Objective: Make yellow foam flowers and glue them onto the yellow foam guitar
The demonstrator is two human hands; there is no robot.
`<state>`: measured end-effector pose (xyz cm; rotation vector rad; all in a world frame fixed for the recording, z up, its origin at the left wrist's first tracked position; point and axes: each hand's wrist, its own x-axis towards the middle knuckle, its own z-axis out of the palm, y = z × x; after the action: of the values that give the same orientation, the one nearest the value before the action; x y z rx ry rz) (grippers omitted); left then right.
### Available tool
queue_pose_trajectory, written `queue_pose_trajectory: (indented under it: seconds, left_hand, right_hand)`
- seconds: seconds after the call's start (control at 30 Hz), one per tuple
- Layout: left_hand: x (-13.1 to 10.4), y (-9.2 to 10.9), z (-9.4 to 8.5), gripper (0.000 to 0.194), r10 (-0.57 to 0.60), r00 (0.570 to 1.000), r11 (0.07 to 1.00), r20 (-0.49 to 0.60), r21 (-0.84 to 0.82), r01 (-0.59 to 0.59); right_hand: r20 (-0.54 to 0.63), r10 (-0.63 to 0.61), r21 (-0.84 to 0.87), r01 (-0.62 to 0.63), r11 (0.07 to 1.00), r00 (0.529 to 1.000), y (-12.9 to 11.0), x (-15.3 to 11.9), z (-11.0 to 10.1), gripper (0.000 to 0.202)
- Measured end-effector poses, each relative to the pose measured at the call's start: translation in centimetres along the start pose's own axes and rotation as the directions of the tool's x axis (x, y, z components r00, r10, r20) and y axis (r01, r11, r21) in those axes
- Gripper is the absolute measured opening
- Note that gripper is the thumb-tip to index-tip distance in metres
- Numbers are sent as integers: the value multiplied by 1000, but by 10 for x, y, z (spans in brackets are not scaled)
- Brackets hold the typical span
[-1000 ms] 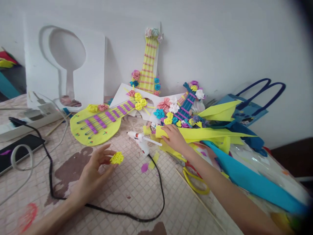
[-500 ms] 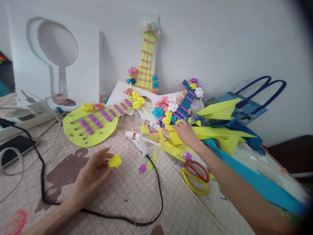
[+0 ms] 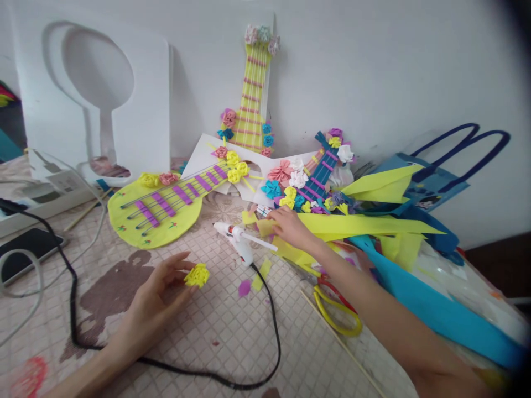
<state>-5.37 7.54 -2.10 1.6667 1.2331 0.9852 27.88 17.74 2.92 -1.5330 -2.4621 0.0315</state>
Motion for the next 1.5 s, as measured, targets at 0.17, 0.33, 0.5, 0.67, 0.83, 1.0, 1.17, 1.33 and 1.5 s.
queue_pose_trajectory:
  seconds: [0.17,0.33,0.5,0.67,0.83,1.0,1.17,1.33,1.5]
  left_hand:
    - [-2,1,1,54,1,1000,1000,13,23,-2]
    - [-1,0,1,52,19,1000,999,8,27,-19]
    - [-1,-3,2,54,9,1000,1000,9,14,-9]
    - [-1,4,2,54,2,1000,1000,2,31,-2]
    - [0,5,2,54,6,1000,999,0,31,-6]
    - [0,1,3,54,19,1000,998,9,52,-20]
    - [1,1,3,56,40,999,997,16,66,-41]
    - [0,0,2,55,38,999,997,25,64,-39]
    - [-1,-3,1,56,42,999,993,24,106,-44]
  right_hand:
    - [-66,147,76,-142,987,987,30,-4,-23,23]
    - [-37,244,232,-229,945,969,43,-10,-34,18]
    - [18,275,456,-253,853,961,37,-12,-39,22]
    - [-1,328,532,-277,800,945,36,-13,-38,24]
    - [-204,423,396,-321,860,883,36,-17,-41,17]
    - [-185,146,54,-138,989,972,8,-13,-31,13]
    - [-72,83,20,-82,996,994,-13,0,-3,5]
    - [-47,161,28,-159,987,986,-13,10,14,9]
    - [-45,175,177,-165,970,983,-5,9,1,9]
